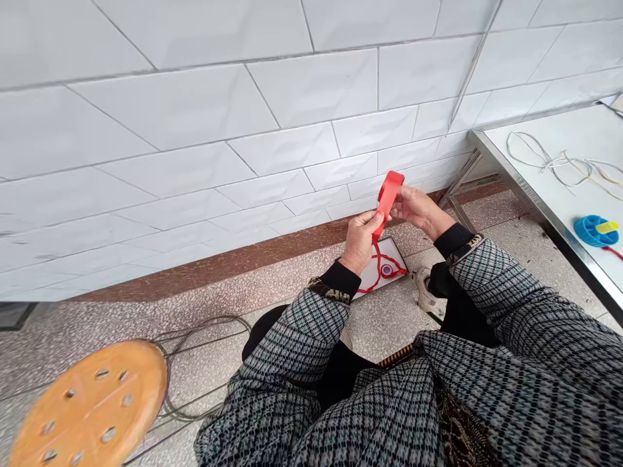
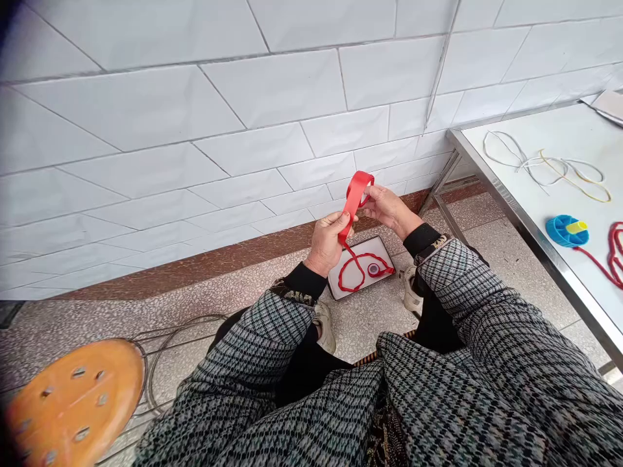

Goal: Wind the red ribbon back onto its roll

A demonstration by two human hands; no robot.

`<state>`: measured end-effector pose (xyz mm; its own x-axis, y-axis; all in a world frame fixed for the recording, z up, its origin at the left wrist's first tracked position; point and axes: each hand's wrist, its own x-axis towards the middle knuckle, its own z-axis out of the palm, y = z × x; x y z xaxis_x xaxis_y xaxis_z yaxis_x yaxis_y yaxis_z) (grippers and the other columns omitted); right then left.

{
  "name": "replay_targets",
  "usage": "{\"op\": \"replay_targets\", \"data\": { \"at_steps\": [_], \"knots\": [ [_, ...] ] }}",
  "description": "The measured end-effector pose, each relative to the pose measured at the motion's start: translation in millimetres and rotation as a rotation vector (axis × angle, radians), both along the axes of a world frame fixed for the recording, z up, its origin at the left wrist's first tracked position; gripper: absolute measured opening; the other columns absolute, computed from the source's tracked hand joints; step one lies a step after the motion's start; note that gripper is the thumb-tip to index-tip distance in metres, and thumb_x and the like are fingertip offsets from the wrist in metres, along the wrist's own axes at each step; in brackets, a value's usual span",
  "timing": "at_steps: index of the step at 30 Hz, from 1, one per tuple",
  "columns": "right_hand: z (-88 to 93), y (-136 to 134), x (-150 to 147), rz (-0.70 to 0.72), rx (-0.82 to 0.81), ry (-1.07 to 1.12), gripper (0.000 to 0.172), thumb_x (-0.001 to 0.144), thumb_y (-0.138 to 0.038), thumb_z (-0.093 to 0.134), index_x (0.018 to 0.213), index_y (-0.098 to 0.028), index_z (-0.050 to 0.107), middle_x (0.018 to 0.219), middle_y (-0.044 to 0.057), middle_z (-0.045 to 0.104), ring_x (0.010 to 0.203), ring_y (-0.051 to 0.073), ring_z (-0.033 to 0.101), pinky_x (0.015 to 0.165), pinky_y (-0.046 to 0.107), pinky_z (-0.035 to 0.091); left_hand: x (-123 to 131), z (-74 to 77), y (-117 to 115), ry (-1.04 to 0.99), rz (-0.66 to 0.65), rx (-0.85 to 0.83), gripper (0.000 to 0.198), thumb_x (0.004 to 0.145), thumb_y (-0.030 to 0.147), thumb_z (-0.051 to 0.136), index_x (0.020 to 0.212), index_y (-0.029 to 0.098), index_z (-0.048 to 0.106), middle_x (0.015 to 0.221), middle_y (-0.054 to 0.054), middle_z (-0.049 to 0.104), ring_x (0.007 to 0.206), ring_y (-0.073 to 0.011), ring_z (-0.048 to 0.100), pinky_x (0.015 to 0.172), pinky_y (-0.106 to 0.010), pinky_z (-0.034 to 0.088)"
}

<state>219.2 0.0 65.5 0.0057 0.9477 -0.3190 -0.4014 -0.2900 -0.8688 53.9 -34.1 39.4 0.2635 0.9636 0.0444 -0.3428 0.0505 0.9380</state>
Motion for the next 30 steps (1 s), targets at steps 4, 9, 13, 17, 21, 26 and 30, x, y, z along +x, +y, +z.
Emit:
{"op": "replay_targets", "data": {
  "at_steps": [4,9,13,17,21,26,30],
  "knots": [
    [0.1,-0.6,1.3,0.024,-0.073,0.022,0.011,0.099,-0.016,0.062,0.089,-0.017,0.068,0.074,0.005,0.077,0.059,0.012,0.067,0.05,0.018,0.048,-1.5,-6.7,4.1,0.082,0.047,0.091,0.05,0.079,0.067,0.085,0.075,0.017,0.08,0.068,-0.001,0.065,0.059,-0.0096,0.045,0.06,-0.026,0.036],
    [3.6,-3.1,1.7,0.048,-0.096,0.012,0.015,0.101,-0.013,0.058,0.09,-0.015,0.069,0.074,0.009,0.079,0.059,0.014,0.071,0.045,0.016,0.044,-7.3,-9.2,5.5,0.169,0.148,0.222,0.053,0.087,0.069,0.078,0.073,0.018,0.077,0.057,0.003,0.05,0.057,-0.0098,0.039,0.058,-0.026,0.032],
    [5.1,-3.7,0.4,0.039,-0.1,0.028,0.018,0.105,-0.013,0.054,0.094,-0.014,0.069,0.072,0.008,0.078,0.06,0.014,0.073,0.045,0.016,0.044,-9.5,-6.4,5.2,0.194,0.124,0.223,0.052,0.089,0.07,0.074,0.082,0.018,0.08,0.06,0.002,0.052,0.055,-0.0103,0.039,0.054,-0.026,0.029],
    [4.0,-2.5,0.0,0.04,-0.152,0.102,0.021,0.108,-0.017,0.054,0.091,-0.016,0.066,0.068,0.006,0.075,0.052,0.013,0.066,0.046,0.018,0.049,-7.1,-6.0,5.9,0.239,0.001,0.158,0.053,0.088,0.069,0.073,0.085,0.017,0.079,0.059,0.003,0.051,0.054,-0.0101,0.037,0.053,-0.026,0.027],
    [5.6,-2.4,1.6,0.051,-0.206,0.188,0.026,0.112,-0.023,0.051,0.092,-0.017,0.065,0.068,0.007,0.074,0.054,0.014,0.066,0.047,0.018,0.051,-4.2,-9.5,9.2,0.307,0.042,0.163,0.047,0.087,0.064,0.073,0.081,0.017,0.076,0.058,0.004,0.047,0.054,-0.0101,0.036,0.053,-0.026,0.027],
    [11.5,-7.2,2.8,0.139,-0.234,0.247,0.028,0.113,-0.028,0.046,0.1,-0.018,0.068,0.076,0.007,0.078,0.058,0.017,0.068,0.054,0.025,0.058,-0.7,-14.8,10.3,0.299,-0.011,0.18,0.042,0.087,0.059,0.074,0.08,0.018,0.072,0.058,0.005,0.048,0.051,-0.008,0.034,0.051,-0.025,0.026],
    [13.8,-12.2,1.6,0.183,-0.223,0.294,0.026,0.113,-0.03,0.048,0.104,-0.019,0.069,0.085,0.006,0.081,0.066,0.018,0.072,0.058,0.027,0.059,0.2,-12.0,9.4,0.28,-0.069,0.113,0.043,0.088,0.061,0.073,0.078,0.019,0.066,0.052,0.007,0.045,0.043,-0.0076,0.034,0.046,-0.024,0.025]
  ]
}}
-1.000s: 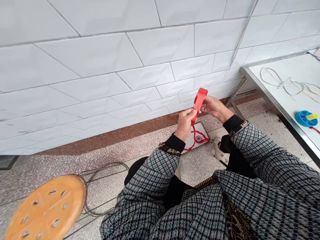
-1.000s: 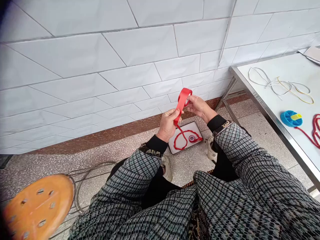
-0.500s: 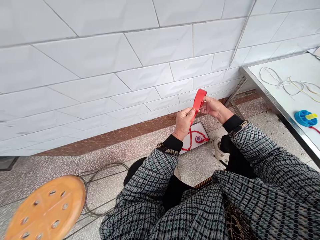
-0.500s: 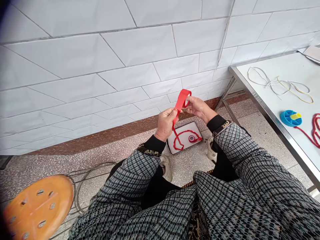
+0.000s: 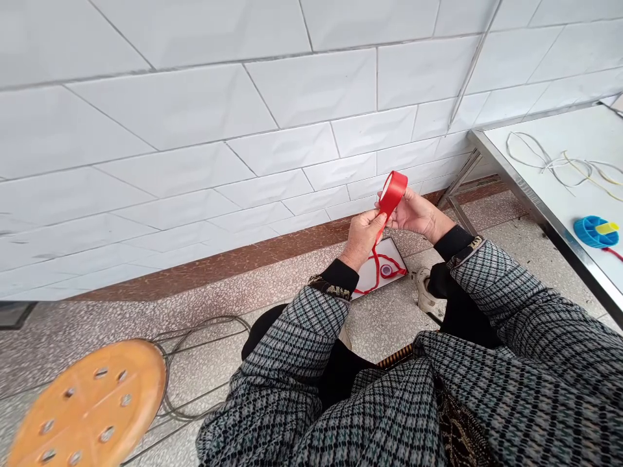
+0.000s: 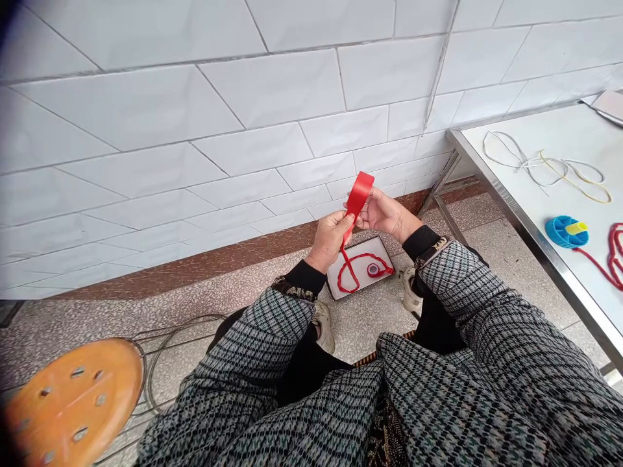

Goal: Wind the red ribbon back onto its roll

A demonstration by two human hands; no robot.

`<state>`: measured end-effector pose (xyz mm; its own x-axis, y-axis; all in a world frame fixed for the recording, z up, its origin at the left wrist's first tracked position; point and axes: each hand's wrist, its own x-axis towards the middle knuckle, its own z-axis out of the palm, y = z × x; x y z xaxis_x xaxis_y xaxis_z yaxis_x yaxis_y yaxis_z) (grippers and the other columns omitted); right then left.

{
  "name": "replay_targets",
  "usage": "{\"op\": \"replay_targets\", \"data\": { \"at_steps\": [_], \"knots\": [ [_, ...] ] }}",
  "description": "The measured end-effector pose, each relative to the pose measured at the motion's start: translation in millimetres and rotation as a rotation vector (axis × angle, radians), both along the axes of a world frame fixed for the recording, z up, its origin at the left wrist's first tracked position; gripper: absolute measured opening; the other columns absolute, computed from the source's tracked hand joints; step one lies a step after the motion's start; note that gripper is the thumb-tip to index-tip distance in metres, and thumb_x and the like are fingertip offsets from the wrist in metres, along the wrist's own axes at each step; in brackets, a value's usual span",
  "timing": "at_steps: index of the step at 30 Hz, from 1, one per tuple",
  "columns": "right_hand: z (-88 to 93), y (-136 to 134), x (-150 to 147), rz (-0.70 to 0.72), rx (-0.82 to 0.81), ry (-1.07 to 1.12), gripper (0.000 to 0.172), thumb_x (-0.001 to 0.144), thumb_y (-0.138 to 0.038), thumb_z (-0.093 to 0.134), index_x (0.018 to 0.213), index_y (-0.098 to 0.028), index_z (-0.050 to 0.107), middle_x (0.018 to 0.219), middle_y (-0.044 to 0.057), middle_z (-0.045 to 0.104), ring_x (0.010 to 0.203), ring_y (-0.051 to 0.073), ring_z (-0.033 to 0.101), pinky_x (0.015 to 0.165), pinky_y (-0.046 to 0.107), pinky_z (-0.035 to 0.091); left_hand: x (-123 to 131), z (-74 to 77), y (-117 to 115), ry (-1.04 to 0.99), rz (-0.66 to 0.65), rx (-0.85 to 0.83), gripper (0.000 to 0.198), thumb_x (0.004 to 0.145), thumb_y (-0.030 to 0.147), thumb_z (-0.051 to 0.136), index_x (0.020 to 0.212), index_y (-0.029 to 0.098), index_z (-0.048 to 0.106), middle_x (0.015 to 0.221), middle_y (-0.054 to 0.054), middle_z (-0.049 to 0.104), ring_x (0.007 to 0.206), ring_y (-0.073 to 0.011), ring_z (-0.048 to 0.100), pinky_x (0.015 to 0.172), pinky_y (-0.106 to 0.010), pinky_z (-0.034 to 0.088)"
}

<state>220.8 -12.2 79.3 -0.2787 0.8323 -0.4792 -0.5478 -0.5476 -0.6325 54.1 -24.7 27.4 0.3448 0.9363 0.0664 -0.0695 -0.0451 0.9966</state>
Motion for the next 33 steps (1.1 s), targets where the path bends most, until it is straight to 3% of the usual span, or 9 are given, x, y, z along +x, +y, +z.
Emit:
{"op": "replay_targets", "data": {
  "at_steps": [4,8,13,19,23,26,28,31,33],
  "knots": [
    [-2.5,-1.2,0.9,0.046,-0.011,0.03,0.02,0.11,-0.03,0.053,0.105,-0.02,0.07,0.085,0.004,0.081,0.068,0.018,0.072,0.064,0.03,0.062,-2.9,9.7,-0.8,0.069,0.094,0.062,0.025,0.09,0.041,0.074,0.102,0.02,0.066,0.058,0.006,0.061,0.043,-0.0086,0.043,0.047,-0.024,0.034],
    [-8.4,-1.1,3.2,0.106,-0.005,0.055,0.016,0.107,-0.034,0.061,0.106,-0.02,0.07,0.083,0.005,0.079,0.071,0.02,0.072,0.073,0.036,0.065,-8.0,16.1,-0.5,0.202,0.138,0.242,0.042,0.091,0.022,0.07,0.133,0.023,0.066,0.057,0.009,0.062,0.05,-0.0116,0.055,0.058,-0.024,0.045],
    [-7.5,-6.3,1.0,0.156,-0.016,0.053,0.027,0.11,-0.042,0.057,0.102,-0.018,0.069,0.09,0.01,0.082,0.072,0.021,0.072,0.078,0.043,0.067,-12.5,19.7,2.4,0.28,0.063,0.334,0.054,0.086,0.012,0.069,0.139,0.024,0.069,0.057,0.011,0.061,0.053,-0.0113,0.057,0.066,-0.027,0.051],
    [-2.4,-13.0,-5.1,0.154,0.04,-0.038,0.024,0.109,-0.041,0.064,0.098,-0.02,0.069,0.084,0.005,0.079,0.066,0.017,0.069,0.073,0.038,0.068,-15.4,25.5,4.5,0.138,-0.027,0.167,0.053,0.082,0.013,0.074,0.134,0.02,0.067,0.063,0.007,0.067,0.054,-0.0118,0.058,0.058,-0.024,0.045],
    [1.4,-10.7,3.1,0.143,0.227,-0.237,0.013,0.097,-0.028,0.079,0.106,-0.021,0.072,0.092,0.004,0.079,0.076,0.017,0.072,0.065,0.026,0.064,-23.0,24.9,7.4,0.014,-0.127,0.012,0.055,0.084,0.028,0.082,0.135,0.019,0.063,0.054,0.011,0.055,0.042,-0.0082,0.041,0.048,-0.023,0.03],
    [4.8,-9.2,13.1,0.095,0.458,-0.433,0.037,0.083,-0.014,0.088,0.116,-0.023,0.073,0.097,0.002,0.077,0.081,0.017,0.07,0.066,0.023,0.06,-33.3,25.7,9.0,-0.039,-0.242,-0.079,0.063,0.081,0.042,0.089,0.134,0.02,0.063,0.056,0.011,0.054,0.04,-0.0063,0.037,0.047,-0.023,0.025],
    [4.7,-8.9,17.1,0.074,0.601,-0.551,0.043,0.077,-0.009,0.09,0.115,-0.023,0.073,0.098,0.0,0.074,0.085,0.017,0.068,0.071,0.022,0.058,-38.3,26.8,8.8,-0.039,-0.29,-0.101,0.064,0.078,0.046,0.093,0.13,0.019,0.065,0.06,0.009,0.056,0.043,-0.0061,0.039,0.047,-0.023,0.025],
    [0.4,-6.6,17.9,0.039,0.72,-0.742,0.036,0.077,-0.011,0.086,0.108,-0.021,0.073,0.095,0.0,0.072,0.091,0.019,0.066,0.078,0.025,0.055,-36.5,27.3,6.1,-0.059,-0.273,-0.122,0.065,0.077,0.049,0.093,0.127,0.019,0.065,0.06,0.009,0.056,0.043,-0.0061,0.038,0.046,-0.023,0.025],
    [-3.6,-2.1,17.6,-0.04,0.727,-0.898,0.032,0.076,-0.011,0.08,0.107,-0.021,0.074,0.089,0.0,0.07,0.087,0.02,0.064,0.079,0.027,0.053,-29.5,26.9,3.7,-0.08,-0.171,-0.129,0.063,0.079,0.048,0.091,0.128,0.02,0.063,0.057,0.011,0.052,0.041,-0.0065,0.035,0.045,-0.023,0.024]
  ]
}}
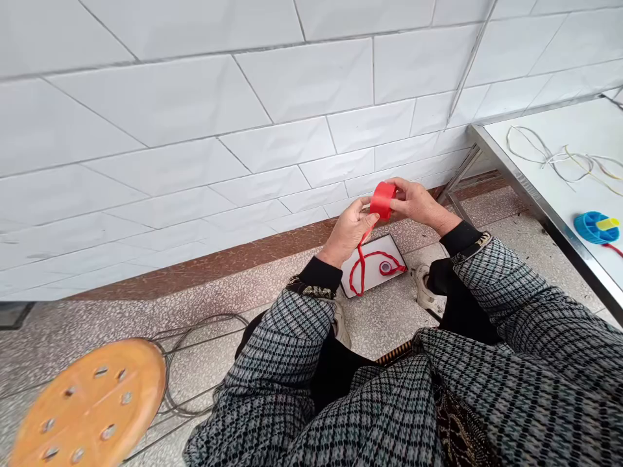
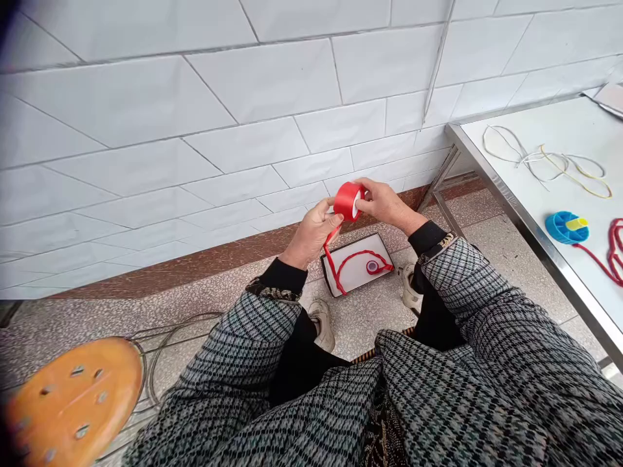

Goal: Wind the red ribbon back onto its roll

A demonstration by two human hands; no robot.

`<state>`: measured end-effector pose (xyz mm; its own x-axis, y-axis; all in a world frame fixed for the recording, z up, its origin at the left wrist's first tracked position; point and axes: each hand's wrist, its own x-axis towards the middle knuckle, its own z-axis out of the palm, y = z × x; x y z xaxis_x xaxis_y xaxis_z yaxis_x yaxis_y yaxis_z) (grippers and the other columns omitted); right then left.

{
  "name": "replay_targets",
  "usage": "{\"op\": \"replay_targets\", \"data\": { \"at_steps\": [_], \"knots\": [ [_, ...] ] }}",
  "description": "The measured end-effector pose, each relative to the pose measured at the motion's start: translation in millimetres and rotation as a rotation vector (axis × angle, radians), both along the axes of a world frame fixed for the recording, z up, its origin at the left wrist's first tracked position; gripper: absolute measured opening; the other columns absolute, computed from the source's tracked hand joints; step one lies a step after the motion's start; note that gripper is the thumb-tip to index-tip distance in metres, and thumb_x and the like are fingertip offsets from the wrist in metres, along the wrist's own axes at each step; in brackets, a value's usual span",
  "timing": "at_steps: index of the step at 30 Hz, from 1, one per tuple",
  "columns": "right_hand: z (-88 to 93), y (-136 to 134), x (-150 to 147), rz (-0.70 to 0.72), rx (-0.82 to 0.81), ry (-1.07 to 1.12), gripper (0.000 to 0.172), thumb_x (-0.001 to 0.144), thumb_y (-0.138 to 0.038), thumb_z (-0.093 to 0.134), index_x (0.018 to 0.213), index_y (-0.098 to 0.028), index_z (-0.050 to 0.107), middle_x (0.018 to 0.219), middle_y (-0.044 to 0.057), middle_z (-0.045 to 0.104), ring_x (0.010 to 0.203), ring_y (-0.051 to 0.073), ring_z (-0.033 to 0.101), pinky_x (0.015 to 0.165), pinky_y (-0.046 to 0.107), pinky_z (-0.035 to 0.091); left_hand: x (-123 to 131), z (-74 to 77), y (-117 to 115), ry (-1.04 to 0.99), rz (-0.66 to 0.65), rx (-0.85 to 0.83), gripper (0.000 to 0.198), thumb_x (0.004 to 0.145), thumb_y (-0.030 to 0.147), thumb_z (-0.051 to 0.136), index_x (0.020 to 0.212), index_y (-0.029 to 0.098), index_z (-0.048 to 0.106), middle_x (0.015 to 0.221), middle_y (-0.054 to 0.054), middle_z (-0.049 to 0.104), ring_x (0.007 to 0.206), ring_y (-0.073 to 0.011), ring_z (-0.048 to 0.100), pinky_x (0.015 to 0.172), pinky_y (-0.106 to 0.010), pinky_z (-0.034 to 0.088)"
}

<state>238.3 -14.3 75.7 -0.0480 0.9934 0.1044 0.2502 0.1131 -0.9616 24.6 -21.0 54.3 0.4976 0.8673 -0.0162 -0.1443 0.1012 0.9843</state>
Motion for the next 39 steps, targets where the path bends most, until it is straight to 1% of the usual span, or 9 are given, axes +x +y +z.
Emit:
{"op": "replay_targets", "data": {
  "at_steps": [3,6,10,13,20,27,31,34,39],
  "knots": [
    [-5.0,9.1,2.9,-0.174,0.048,-0.135,0.032,0.072,-0.011,0.073,0.102,-0.021,0.074,0.082,-0.002,0.067,0.08,0.02,0.06,0.082,0.03,0.053,11.1,-0.3,-2.5,0.027,0.2,-0.015,0.049,0.081,0.042,0.088,0.118,0.02,0.066,0.054,0.012,0.048,0.04,-0.0069,0.034,0.043,-0.023,0.023],
    [-8.5,15.5,9.1,-0.241,0.071,-0.195,0.033,0.069,-0.011,0.073,0.1,-0.022,0.074,0.082,-0.001,0.068,0.082,0.022,0.06,0.086,0.034,0.054,15.0,1.3,-4.2,0.063,0.318,-0.036,0.034,0.081,0.04,0.087,0.1,0.019,0.068,0.052,0.011,0.045,0.039,-0.0056,0.032,0.041,-0.023,0.019],
    [-11.6,18.2,14.8,-0.281,0.119,-0.238,0.035,0.067,-0.011,0.074,0.1,-0.024,0.073,0.091,0.002,0.071,0.091,0.025,0.062,0.09,0.036,0.055,12.0,3.6,-8.1,-0.009,0.239,-0.078,0.036,0.078,0.047,0.088,0.084,0.019,0.067,0.054,0.009,0.044,0.041,-0.0048,0.03,0.042,-0.023,0.02],
    [-11.7,20.3,15.7,-0.266,0.082,-0.173,0.035,0.068,-0.012,0.073,0.101,-0.024,0.072,0.091,0.002,0.07,0.093,0.024,0.063,0.086,0.033,0.056,10.0,3.2,-9.3,-0.092,0.171,-0.12,0.041,0.077,0.052,0.089,0.08,0.019,0.064,0.055,0.008,0.043,0.041,-0.0046,0.03,0.042,-0.023,0.021],
    [-5.6,18.6,7.5,-0.097,-0.176,0.139,0.022,0.075,-0.009,0.064,0.093,-0.02,0.07,0.071,-0.002,0.067,0.063,0.014,0.055,0.052,0.021,0.047,8.2,6.1,-6.2,-0.2,0.144,-0.129,0.045,0.085,0.058,0.085,0.075,0.022,0.059,0.048,0.01,0.034,0.039,-0.0051,0.027,0.044,-0.024,0.024],
    [-3.5,11.1,-7.9,-0.122,-0.32,0.355,0.017,0.081,-0.004,0.064,0.09,-0.018,0.071,0.067,0.001,0.07,0.057,0.013,0.06,0.05,0.019,0.05,13.3,5.8,-10.1,-0.19,0.156,-0.111,0.043,0.09,0.059,0.082,0.079,0.022,0.064,0.047,0.009,0.036,0.038,-0.006,0.027,0.044,-0.026,0.025],
    [-5.5,9.5,-11.7,-0.119,-0.42,0.438,0.011,0.088,-0.005,0.065,0.086,-0.016,0.069,0.067,0.005,0.073,0.051,0.012,0.061,0.052,0.02,0.054,18.6,-4.1,-11.1,-0.134,0.171,-0.052,0.046,0.08,0.061,0.088,0.08,0.019,0.071,0.055,0.005,0.051,0.042,-0.0064,0.036,0.045,-0.026,0.026],
    [-5.0,8.1,-13.1,-0.129,-0.461,0.498,0.014,0.092,-0.006,0.064,0.083,-0.016,0.067,0.065,0.005,0.073,0.049,0.011,0.062,0.052,0.019,0.055,22.1,-9.4,-9.3,-0.119,0.213,0.004,0.044,0.077,0.059,0.09,0.076,0.018,0.074,0.067,0.0,0.064,0.053,-0.008,0.046,0.052,-0.026,0.034],
    [-2.3,4.2,-17.5,-0.082,-0.536,0.666,0.018,0.097,-0.005,0.061,0.084,-0.016,0.066,0.065,0.004,0.073,0.05,0.01,0.063,0.049,0.017,0.054,27.0,-13.3,-5.6,-0.194,0.245,0.033,0.043,0.072,0.054,0.093,0.066,0.017,0.071,0.068,0.0,0.066,0.069,-0.0113,0.055,0.072,-0.027,0.046]
  ]
}}
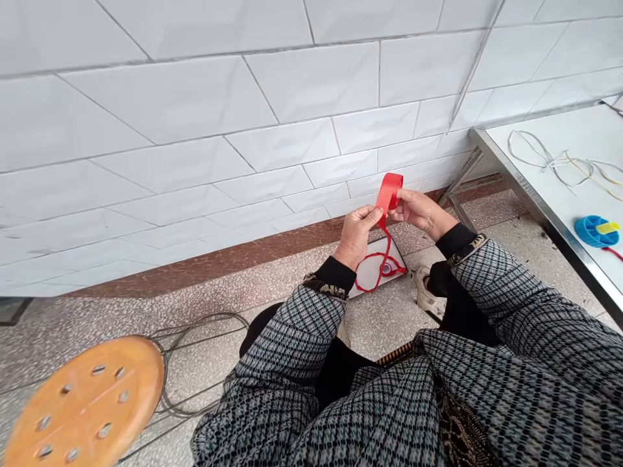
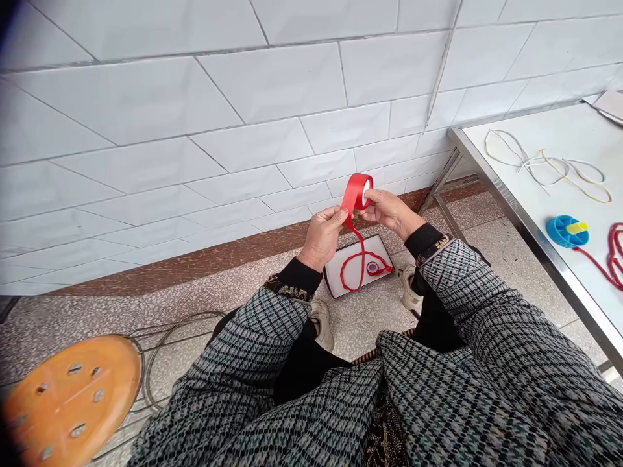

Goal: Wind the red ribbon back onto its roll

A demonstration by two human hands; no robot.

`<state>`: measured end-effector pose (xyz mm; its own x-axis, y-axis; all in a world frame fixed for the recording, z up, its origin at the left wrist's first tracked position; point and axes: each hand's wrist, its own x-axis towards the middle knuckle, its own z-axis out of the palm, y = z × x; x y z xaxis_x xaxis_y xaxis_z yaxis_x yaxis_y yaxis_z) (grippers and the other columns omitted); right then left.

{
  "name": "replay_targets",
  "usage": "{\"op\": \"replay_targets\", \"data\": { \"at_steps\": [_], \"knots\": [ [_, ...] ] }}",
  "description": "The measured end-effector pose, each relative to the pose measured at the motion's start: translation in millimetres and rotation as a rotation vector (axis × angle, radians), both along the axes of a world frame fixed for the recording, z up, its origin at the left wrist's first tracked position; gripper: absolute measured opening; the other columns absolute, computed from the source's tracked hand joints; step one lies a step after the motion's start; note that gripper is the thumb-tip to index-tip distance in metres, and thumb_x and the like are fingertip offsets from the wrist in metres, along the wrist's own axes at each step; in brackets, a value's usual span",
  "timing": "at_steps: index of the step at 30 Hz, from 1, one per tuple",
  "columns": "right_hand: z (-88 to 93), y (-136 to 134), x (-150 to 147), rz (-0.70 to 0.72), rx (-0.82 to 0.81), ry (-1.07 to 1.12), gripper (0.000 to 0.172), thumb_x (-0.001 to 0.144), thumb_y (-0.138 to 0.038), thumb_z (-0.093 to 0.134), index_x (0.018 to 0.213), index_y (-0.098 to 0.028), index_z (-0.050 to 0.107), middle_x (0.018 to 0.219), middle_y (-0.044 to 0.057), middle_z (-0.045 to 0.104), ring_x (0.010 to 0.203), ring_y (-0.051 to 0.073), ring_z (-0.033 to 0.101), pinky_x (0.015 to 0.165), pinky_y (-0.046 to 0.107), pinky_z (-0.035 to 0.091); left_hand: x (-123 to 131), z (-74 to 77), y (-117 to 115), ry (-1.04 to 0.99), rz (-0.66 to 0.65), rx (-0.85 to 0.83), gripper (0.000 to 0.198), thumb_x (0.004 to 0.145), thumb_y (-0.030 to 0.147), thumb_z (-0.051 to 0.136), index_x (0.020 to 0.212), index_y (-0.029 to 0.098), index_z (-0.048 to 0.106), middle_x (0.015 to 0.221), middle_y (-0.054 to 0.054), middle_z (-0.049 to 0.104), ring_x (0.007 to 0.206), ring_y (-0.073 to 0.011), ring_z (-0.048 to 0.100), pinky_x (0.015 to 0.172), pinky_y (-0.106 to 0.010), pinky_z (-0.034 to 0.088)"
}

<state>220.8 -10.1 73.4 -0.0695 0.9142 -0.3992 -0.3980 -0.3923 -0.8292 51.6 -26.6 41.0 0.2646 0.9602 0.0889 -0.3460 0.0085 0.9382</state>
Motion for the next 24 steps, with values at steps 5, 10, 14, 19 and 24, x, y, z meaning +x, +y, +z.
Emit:
{"op": "replay_targets", "data": {
  "at_steps": [5,10,14,19,24],
  "knots": [
    [-1.0,0.4,-3.0,0.006,-0.077,0.131,0.019,0.105,-0.01,0.062,0.088,-0.018,0.063,0.065,0.001,0.073,0.047,0.009,0.06,0.049,0.016,0.054,3.6,-0.7,0.2,0.028,0.006,-0.043,0.045,0.067,0.056,0.093,0.066,0.018,0.07,0.067,0.0,0.066,0.067,-0.0116,0.054,0.07,-0.027,0.045],
    [-2.6,2.7,-2.6,-0.063,-0.109,0.156,0.02,0.108,-0.011,0.057,0.09,-0.019,0.061,0.061,0.0,0.07,0.047,0.011,0.061,0.047,0.017,0.053,4.5,3.9,-2.7,0.064,-0.039,-0.067,0.041,0.066,0.052,0.093,0.072,0.018,0.072,0.068,0.0,0.068,0.065,-0.0106,0.055,0.065,-0.025,0.043],
    [-5.2,3.2,-3.3,-0.102,-0.117,0.149,0.024,0.111,-0.01,0.049,0.093,-0.019,0.063,0.063,0.002,0.072,0.05,0.012,0.064,0.05,0.018,0.055,6.6,1.0,-3.0,0.049,-0.078,-0.083,0.042,0.066,0.052,0.094,0.079,0.018,0.074,0.074,-0.001,0.071,0.067,-0.0101,0.058,0.066,-0.024,0.044],
    [-8.4,5.3,-0.8,-0.053,-0.138,0.193,0.023,0.111,-0.016,0.055,0.091,-0.02,0.063,0.069,0.004,0.075,0.056,0.015,0.069,0.056,0.023,0.059,6.6,-10.1,0.5,0.087,-0.065,0.003,0.042,0.075,0.057,0.091,0.081,0.018,0.077,0.074,-0.001,0.07,0.066,-0.0097,0.055,0.068,-0.025,0.045],
    [-7.0,4.0,2.8,0.088,-0.176,0.237,0.022,0.113,-0.026,0.057,0.095,-0.019,0.067,0.072,0.004,0.076,0.059,0.015,0.07,0.059,0.023,0.061,4.7,-15.8,3.6,0.128,-0.086,0.06,0.044,0.083,0.059,0.084,0.073,0.017,0.075,0.065,0.0,0.062,0.062,-0.0106,0.048,0.065,-0.027,0.041]
  ]
}}
